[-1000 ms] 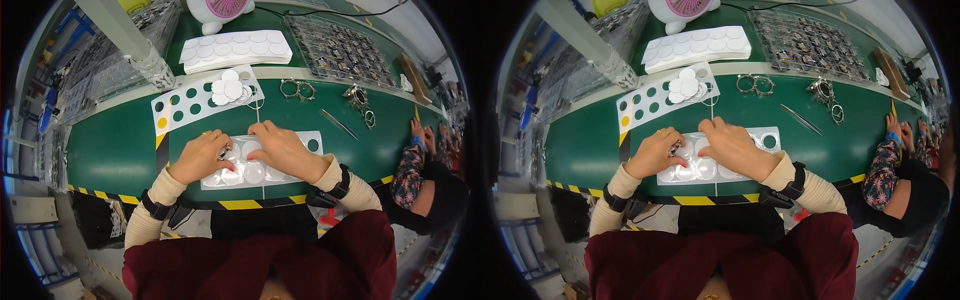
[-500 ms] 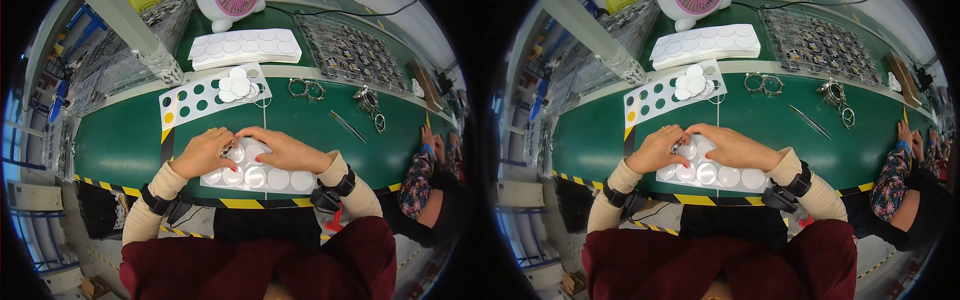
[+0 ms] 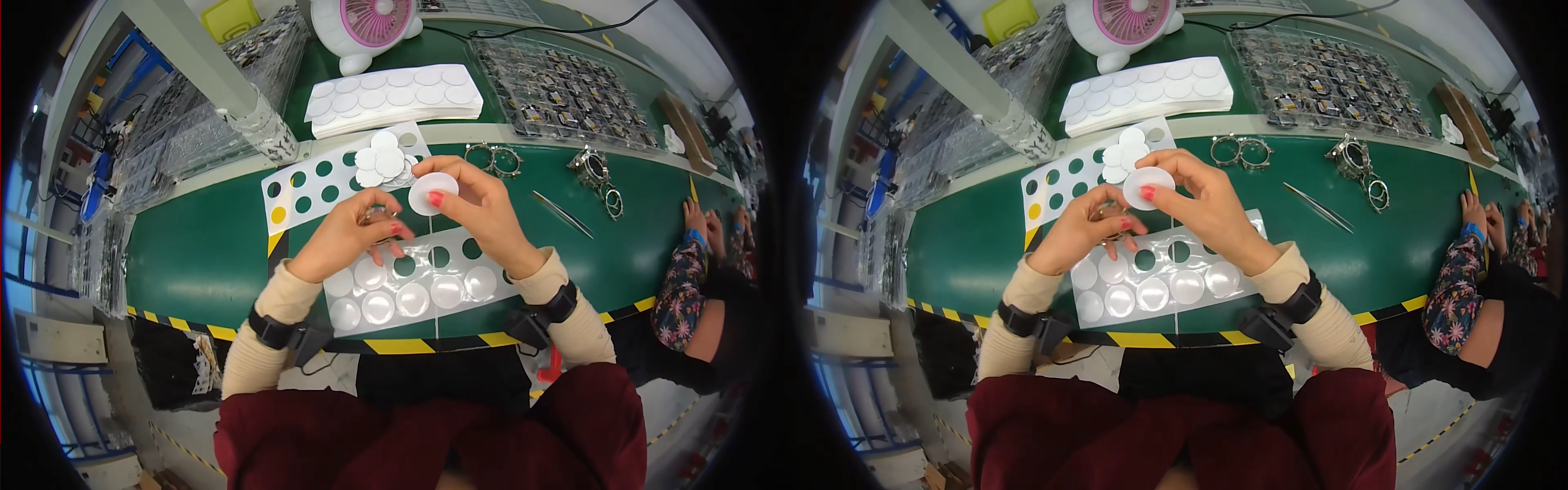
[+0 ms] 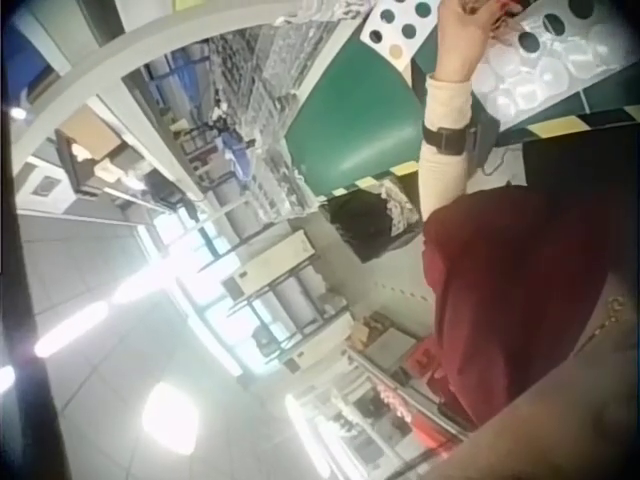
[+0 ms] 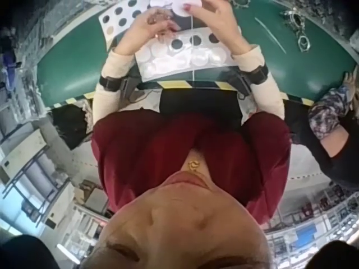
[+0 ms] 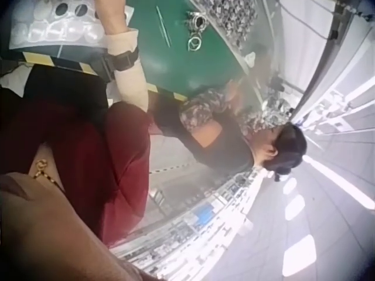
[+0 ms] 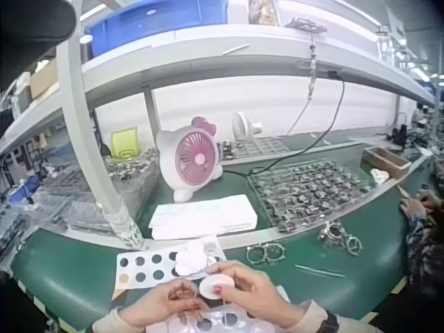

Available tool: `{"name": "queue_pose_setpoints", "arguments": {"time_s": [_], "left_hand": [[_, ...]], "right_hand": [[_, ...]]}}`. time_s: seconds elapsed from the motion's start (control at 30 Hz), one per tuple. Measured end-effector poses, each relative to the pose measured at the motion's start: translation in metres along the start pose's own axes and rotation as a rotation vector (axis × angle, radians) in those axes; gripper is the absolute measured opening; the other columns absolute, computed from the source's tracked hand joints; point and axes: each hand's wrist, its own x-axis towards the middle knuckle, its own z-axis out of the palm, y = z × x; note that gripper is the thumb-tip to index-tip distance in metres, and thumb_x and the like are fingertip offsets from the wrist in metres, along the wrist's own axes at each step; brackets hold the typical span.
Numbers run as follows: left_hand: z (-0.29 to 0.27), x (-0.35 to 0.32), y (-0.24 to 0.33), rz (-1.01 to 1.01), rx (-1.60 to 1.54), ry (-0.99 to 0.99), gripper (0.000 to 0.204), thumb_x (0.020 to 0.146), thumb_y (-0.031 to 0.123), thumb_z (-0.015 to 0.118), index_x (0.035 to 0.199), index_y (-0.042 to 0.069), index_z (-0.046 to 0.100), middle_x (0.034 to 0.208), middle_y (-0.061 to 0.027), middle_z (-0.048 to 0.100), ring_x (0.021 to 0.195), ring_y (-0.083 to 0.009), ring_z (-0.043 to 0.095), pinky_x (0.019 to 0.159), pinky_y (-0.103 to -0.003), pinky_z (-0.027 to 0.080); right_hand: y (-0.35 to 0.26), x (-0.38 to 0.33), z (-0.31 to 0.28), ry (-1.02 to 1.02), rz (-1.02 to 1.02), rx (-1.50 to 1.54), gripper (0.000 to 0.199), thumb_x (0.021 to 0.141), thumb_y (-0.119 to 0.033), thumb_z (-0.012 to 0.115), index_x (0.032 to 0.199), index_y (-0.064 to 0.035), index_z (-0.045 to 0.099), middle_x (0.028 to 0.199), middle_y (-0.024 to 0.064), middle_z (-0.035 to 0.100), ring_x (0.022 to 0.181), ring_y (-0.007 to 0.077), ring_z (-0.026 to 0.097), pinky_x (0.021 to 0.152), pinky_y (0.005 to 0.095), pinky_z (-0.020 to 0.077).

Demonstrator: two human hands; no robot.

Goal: The person fits a metal ring onto a watch component by hand, then peels a white circular sticker from a sheet and applies it to the back of the watch. This process is repeated for several watch components, handling one at a time on the green work surface.

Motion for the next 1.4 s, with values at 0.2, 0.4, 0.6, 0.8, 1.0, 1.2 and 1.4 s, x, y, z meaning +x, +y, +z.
{"name": "queue_pose_setpoints", "arguments": {"time_s": [0.2,0.4,0.6,0.8,1.0,1.2,1.4], "left_hand": [[0.016,0.029,-0.013,0.021,-0.721,-0.162,0.041,0.094,0.031,0.042,0.121,0.000,0.038,0.117,-0.0172,0.052,0.104,-0.0254,0.054,0.086,-0.033,0.047],[0.018,0.031,-0.014,0.104,-1.003,-0.238,0.057,0.094,0.045,0.028,0.130,0.000,0.031,0.125,-0.0176,0.044,0.112,-0.0290,0.050,0.097,-0.036,0.042],[0.020,0.034,-0.027,0.067,-1.086,-0.208,0.052,0.094,0.043,0.031,0.127,0.002,0.037,0.118,-0.0124,0.051,0.109,-0.0230,0.053,0.095,-0.038,0.044],[0.034,0.032,-0.027,-0.026,-1.069,-0.092,0.044,0.095,0.039,0.037,0.119,0.003,0.045,0.111,-0.0089,0.055,0.102,-0.0177,0.056,0.093,-0.037,0.046],[0.035,0.038,-0.032,-0.038,-1.063,-0.075,0.037,0.093,0.037,0.041,0.112,0.005,0.046,0.107,-0.0085,0.055,0.099,-0.0170,0.056,0.091,-0.037,0.047],[0.035,0.036,-0.031,-0.031,-1.057,-0.076,0.036,0.093,0.036,0.042,0.112,0.005,0.045,0.106,-0.0088,0.055,0.098,-0.0168,0.056,0.090,-0.037,0.047],[0.035,0.037,-0.032,-0.036,-1.084,-0.056,0.038,0.094,0.035,0.041,0.113,0.003,0.045,0.109,-0.0124,0.055,0.100,-0.0206,0.057,0.089,-0.036,0.048]], "right_hand": [[0.013,-0.006,0.000,0.258,0.287,0.190,0.026,0.086,-0.012,0.055,0.108,0.0018,0.055,0.103,0.0047,0.059,0.095,0.0110,0.053,0.084,0.0243,0.0404],[0.020,-0.007,0.004,0.302,0.352,0.166,0.027,0.087,-0.014,0.054,0.109,0.0012,0.055,0.100,0.0038,0.059,0.093,0.0101,0.053,0.082,0.0236,0.0408],[0.021,-0.014,0.010,0.203,0.519,0.194,0.018,0.085,-0.008,0.056,0.101,-0.0007,0.055,0.097,0.0047,0.060,0.086,0.0089,0.055,0.075,0.0227,0.0439],[0.021,-0.011,0.024,0.316,0.471,0.331,0.025,0.080,0.001,0.058,0.102,-0.0030,0.047,0.093,0.0075,0.061,0.081,0.0088,0.056,0.069,0.0214,0.0461],[0.025,-0.010,0.028,0.354,0.491,0.219,0.031,0.079,0.002,0.061,0.103,-0.0023,0.043,0.084,0.0088,0.062,0.073,0.0068,0.056,0.060,0.0187,0.0457],[0.020,-0.009,0.026,0.290,0.549,0.052,0.031,0.079,0.003,0.060,0.104,-0.0031,0.042,0.090,0.0098,0.062,0.077,0.0090,0.058,0.065,0.0201,0.0475],[0.024,-0.010,0.026,0.328,0.552,0.133,0.031,0.079,0.002,0.061,0.103,-0.0027,0.043,0.089,0.0096,0.063,0.076,0.0088,0.058,0.065,0.0198,0.0475]]}}
